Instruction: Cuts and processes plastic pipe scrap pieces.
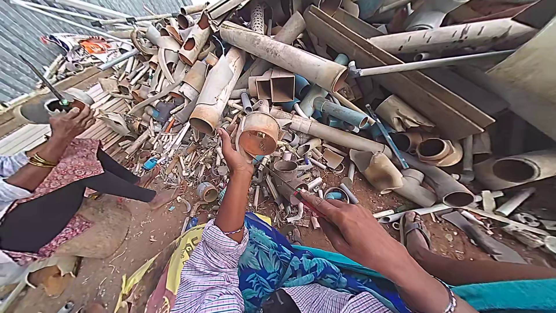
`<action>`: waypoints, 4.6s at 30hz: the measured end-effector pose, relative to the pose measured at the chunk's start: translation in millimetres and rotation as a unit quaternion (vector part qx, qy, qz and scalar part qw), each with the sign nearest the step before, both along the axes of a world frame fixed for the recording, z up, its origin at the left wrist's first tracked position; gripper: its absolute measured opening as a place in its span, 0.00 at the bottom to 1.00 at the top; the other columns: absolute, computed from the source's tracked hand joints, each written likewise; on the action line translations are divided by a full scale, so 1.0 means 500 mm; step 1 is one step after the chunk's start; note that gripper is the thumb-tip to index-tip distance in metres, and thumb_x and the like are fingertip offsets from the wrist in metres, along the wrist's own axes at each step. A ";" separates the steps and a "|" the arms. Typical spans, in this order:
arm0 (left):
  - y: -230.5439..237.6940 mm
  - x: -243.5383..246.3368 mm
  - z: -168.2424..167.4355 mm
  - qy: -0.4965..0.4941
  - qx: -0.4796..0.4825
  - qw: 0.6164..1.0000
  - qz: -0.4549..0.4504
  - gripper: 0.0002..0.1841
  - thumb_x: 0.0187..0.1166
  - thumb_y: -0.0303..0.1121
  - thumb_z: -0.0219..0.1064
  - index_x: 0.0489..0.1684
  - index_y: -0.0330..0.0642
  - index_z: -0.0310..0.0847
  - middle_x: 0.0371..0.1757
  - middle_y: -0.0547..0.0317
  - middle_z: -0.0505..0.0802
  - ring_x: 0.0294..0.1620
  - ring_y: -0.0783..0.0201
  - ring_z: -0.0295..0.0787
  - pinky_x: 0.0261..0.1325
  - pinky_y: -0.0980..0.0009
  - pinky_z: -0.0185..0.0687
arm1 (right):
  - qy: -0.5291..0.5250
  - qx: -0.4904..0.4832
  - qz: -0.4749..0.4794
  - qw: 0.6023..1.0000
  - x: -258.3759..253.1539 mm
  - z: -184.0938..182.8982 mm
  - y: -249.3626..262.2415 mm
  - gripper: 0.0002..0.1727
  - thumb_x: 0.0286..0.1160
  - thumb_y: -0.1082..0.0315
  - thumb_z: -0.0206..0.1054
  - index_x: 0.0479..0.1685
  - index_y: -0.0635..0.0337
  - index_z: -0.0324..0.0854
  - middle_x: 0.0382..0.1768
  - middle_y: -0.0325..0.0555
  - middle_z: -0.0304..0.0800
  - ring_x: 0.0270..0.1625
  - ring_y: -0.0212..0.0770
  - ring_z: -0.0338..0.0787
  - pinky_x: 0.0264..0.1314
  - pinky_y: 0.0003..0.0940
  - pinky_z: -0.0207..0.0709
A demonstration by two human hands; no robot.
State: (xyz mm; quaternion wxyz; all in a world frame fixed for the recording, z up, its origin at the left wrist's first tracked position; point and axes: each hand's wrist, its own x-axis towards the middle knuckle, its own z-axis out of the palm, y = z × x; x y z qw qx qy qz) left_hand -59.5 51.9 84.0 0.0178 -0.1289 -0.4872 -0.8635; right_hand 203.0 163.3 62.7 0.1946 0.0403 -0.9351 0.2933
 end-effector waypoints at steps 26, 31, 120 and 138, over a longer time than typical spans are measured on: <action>-0.015 -0.032 -0.023 0.136 -0.090 0.985 0.054 0.21 0.96 0.42 0.34 0.68 0.38 0.67 0.53 0.58 0.91 0.56 0.67 0.90 0.65 0.63 0.85 | 0.021 0.015 -0.038 0.999 -0.004 -0.004 0.014 0.32 0.65 0.71 0.60 0.75 0.49 0.83 0.32 0.50 0.91 0.27 0.53 0.89 0.24 0.50 0.76; -0.021 -0.035 -0.016 0.119 -0.110 0.983 0.082 0.21 0.96 0.42 0.37 0.69 0.38 0.68 0.54 0.58 0.90 0.57 0.67 0.88 0.65 0.64 0.84 | -0.003 0.040 -0.053 0.998 0.008 0.003 0.040 0.30 0.66 0.70 0.61 0.72 0.47 0.86 0.31 0.52 0.92 0.28 0.57 0.90 0.25 0.55 0.77; -0.071 -0.119 -0.029 0.131 -0.230 0.919 0.291 0.20 0.90 0.38 0.57 0.64 0.28 0.76 0.50 0.44 0.91 0.50 0.60 0.89 0.59 0.61 0.83 | 0.053 -0.024 -0.044 0.997 -0.071 -0.079 0.078 0.29 0.74 0.63 0.57 0.75 0.65 0.81 0.39 0.55 0.95 0.29 0.49 0.91 0.31 0.50 0.81; -0.072 -0.107 -0.001 -0.056 -0.081 0.970 0.224 0.24 0.96 0.48 0.45 0.62 0.33 0.73 0.52 0.48 0.85 0.53 0.61 0.83 0.62 0.62 0.79 | 0.186 -0.114 0.009 0.976 -0.052 -0.065 0.053 0.34 0.87 0.54 0.57 0.82 0.73 0.67 0.40 0.51 0.92 0.29 0.22 0.83 0.33 0.18 0.78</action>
